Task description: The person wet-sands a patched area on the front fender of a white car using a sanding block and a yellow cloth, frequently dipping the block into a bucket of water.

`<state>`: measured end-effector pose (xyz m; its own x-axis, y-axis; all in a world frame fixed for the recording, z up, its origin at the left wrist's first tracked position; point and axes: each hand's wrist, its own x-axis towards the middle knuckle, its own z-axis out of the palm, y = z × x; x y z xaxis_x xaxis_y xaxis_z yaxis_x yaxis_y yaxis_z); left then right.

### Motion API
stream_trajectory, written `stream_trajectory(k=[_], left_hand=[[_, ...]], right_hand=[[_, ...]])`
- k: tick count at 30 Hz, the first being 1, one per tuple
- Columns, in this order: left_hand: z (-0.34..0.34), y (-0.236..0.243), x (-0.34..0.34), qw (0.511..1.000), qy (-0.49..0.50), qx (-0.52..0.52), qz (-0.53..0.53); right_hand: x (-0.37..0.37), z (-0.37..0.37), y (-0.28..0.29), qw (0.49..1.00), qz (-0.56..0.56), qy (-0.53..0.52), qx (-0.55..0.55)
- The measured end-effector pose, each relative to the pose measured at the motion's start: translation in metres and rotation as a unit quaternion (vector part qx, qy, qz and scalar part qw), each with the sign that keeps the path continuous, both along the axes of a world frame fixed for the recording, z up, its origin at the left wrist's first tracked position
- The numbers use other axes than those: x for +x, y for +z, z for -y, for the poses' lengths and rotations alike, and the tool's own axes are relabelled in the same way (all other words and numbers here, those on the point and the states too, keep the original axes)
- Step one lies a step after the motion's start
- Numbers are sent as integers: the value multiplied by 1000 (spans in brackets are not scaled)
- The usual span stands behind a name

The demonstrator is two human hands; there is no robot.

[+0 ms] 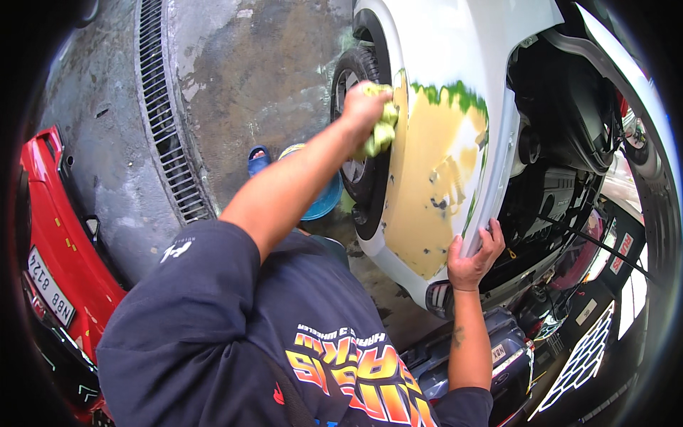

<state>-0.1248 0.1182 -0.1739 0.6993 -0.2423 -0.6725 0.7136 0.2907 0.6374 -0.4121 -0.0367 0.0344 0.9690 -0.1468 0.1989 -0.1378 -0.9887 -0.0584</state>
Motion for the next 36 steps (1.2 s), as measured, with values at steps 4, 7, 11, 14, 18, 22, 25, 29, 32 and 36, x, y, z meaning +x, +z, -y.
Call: stream_trajectory(k=[4,7,11,14,18,22,25,29,32,36], left_hand=[[-11,-11,67,974,-26,-201,-103],[-20,1,29,980,-112,-145,-72],[-28,-11,-67,980,-144,-108,-82],[-34,5,-52,975,-108,-165,-106],[-21,4,40,989,-72,-125,-45],[-19,-9,82,988,-102,-111,-29],[-27,2,47,985,-134,-106,-11],[-40,-2,-40,973,-195,-124,-18],[-46,-18,-121,973,-184,-142,7],[-52,-42,-206,970,-192,-141,45]], right_hand=[[3,2,0,1000,-5,2,-2],[2,2,-1,1000,-8,-4,-5],[0,1,0,1000,-8,-3,-6],[-2,1,0,1000,-7,-5,-7],[0,0,0,1000,-6,-4,-4],[3,0,1,1000,0,1,-8],[3,-1,1,1000,8,3,-12],[0,-2,0,1000,17,3,-8],[-3,2,-2,1000,27,13,-5],[-3,3,-5,998,49,36,-11]])
